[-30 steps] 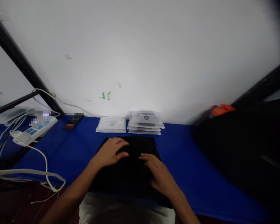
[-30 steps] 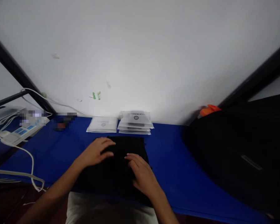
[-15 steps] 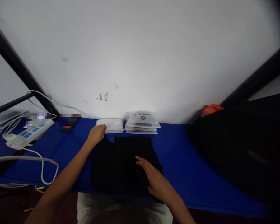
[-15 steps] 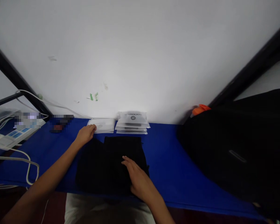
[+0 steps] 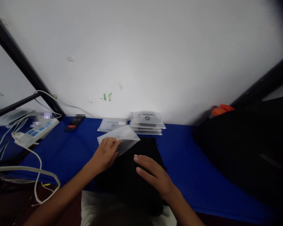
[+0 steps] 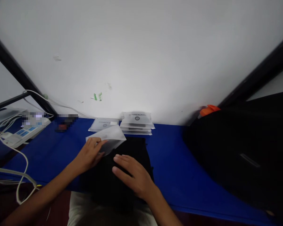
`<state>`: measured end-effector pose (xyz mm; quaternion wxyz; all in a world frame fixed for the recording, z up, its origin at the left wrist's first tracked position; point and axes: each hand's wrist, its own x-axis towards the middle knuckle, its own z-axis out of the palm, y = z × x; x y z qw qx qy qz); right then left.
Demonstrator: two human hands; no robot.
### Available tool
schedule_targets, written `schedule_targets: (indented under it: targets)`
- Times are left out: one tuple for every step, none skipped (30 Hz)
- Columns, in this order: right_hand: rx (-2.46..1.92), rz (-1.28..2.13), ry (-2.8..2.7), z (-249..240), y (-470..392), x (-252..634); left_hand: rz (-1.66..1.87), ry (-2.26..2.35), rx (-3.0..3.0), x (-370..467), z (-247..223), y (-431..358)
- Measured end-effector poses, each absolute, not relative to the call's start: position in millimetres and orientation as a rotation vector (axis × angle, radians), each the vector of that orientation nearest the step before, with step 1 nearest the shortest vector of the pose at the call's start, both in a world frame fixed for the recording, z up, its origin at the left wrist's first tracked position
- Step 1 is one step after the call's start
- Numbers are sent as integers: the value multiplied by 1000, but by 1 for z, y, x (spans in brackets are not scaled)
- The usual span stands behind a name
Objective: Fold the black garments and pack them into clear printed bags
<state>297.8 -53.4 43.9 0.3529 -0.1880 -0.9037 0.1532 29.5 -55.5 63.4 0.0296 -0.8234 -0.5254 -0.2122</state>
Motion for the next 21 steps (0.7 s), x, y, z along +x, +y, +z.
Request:
schedule_targets:
  targets:
    - [-486,379,-2344,47,-53,291,-683,-1598,-2619,37,65,-64]
    - [-478,365,-2362,50,-52,285,-703,-1570,-2708,43,67,-72]
    - [-460,350,-2385,52,-50,281,-722,-1550,-2786,47,69,-78]
    - [-435,326,-2414,53,-48,277,-734,-1545,-2851,50,69,-83]
    - [-415,293,-2447,53,-46,276,-742,-1555,-2898,51,69,-86]
    - [-411,255,-2480,51,-44,275,-749,-1574,-2919,51,67,-89]
    - [-426,218,-2513,49,-42,275,-754,-1595,-2916,51,65,-90]
    - [-460,189,-2543,45,-40,275,-751,-1614,-2899,51,62,-90]
    - [-509,173,-2571,41,-39,276,-744,-1625,-2878,51,58,-90]
    - [-578,171,-2591,37,-38,275,-740,-1629,-2852,51,55,-90]
    - [-654,174,-2600,32,-38,274,-733,-1630,-2831,52,53,-89]
    - [-731,174,-2600,29,-38,272,-723,-1632,-2816,54,51,-89]
    - [-804,159,-2588,26,-39,269,-709,-1629,-2812,57,50,-88]
    - [-868,130,-2565,23,-39,266,-701,-1619,-2811,60,50,-87]
    - [-926,92,-2540,21,-40,262,-695,-1604,-2813,63,50,-85]
    - [-978,51,-2518,19,-40,258,-692,-1588,-2819,66,50,-84]
    - [-1023,12,-2502,16,-40,254,-695,-1575,-2831,69,50,-84]
    - [-1058,-21,-2493,12,-39,249,-701,-1563,-2849,72,50,-84]
    - [-1075,-37,-2491,8,-37,245,-709,-1552,-2872,76,50,-85]
    - [-1072,-39,-2500,3,-35,242,-719,-1541,-2900,79,49,-86]
    - [-1053,-27,-2510,-2,-33,238,-726,-1525,-2931,82,48,-89]
